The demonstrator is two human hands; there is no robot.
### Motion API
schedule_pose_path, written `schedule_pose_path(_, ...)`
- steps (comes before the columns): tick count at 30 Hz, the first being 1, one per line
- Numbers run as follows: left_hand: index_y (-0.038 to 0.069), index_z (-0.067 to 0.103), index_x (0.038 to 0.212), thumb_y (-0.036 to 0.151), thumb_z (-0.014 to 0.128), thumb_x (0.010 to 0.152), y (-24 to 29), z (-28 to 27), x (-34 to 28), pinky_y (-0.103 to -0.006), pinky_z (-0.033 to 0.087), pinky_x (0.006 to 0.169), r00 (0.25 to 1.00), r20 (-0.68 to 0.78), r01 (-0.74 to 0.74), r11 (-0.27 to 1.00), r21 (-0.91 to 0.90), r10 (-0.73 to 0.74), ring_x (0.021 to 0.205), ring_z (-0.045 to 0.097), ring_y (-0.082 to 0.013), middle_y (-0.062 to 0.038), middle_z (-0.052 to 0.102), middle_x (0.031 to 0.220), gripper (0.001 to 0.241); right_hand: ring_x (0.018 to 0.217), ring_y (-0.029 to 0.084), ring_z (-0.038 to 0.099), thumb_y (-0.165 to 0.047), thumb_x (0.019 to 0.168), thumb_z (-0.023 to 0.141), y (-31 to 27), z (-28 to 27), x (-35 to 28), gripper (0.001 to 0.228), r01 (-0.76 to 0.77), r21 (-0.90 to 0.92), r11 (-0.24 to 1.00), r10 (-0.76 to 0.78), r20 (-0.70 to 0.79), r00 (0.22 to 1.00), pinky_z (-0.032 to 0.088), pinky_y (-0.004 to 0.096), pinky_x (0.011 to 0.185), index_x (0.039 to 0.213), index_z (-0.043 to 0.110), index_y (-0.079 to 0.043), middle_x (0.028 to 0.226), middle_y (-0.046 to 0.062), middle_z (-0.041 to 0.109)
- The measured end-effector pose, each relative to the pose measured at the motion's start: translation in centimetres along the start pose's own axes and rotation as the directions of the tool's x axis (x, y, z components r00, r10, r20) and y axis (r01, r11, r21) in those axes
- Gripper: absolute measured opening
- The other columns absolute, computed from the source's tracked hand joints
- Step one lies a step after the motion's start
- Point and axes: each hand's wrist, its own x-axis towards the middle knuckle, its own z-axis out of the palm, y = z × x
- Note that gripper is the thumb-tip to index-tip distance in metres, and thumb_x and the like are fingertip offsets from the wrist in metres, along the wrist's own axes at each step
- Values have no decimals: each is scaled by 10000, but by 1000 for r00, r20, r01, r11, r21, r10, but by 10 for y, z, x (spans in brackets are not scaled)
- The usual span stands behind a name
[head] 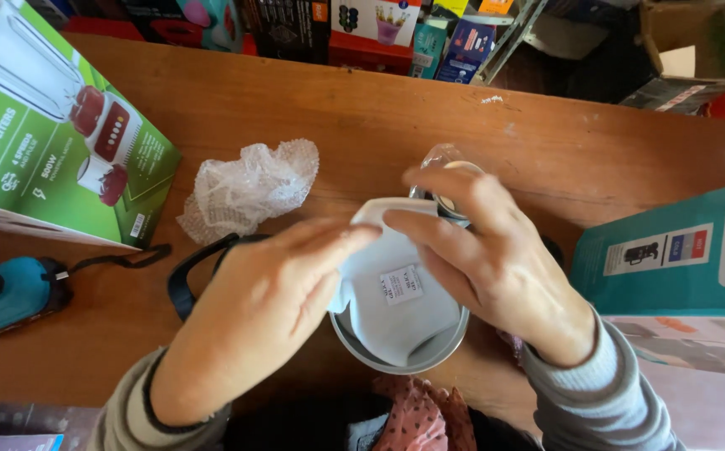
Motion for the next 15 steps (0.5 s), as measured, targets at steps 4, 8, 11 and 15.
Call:
schedule_pose_path(4,-13,653,1307,-34,498,968,-4,-8,10,-289,714,612,998,38,56,998,29,-57,810,817,-251,-235,722,1266,372,1380,503,489,-298,971,721,-2,-9,-29,341,56,-91,994,-62,-67,996,472,618,1154,1207,672,-57,1396,213,506)
schedule_pose_path(8,42,681,1324,-9,470,958,-6,-27,19,-215,298,256,995,33,98,995,5,-98,317,396,-32,-69,815,847,426,1299,433,540,-474,905,714,-5,-9,-56,466,111,-68,992,-116,-76,990,503,563,1078,1148,703,-77,1278,116,646)
schedule_pose_path(11,18,680,1331,4,462,965,-8,-42,26,-222,247,259,994,48,100,994,48,-102,295,353,-50,24,565,439,426,1312,416,530,-565,904,690,-6,-4,-72,556,102,-79,992,-104,-27,994,487,545,1056,1226,691,-112,1326,63,643)
schedule_pose_path(15,95,712,1334,19,449,947,-13,-59,31,-291,229,321,975,64,217,975,-42,-214,345,308,-89,-5,577,543,474,1367,368,518,-541,974,627,-7,5,-81,511,81,-196,977,-84,-7,996,452,518,1051,1321,632,-167,1413,17,604)
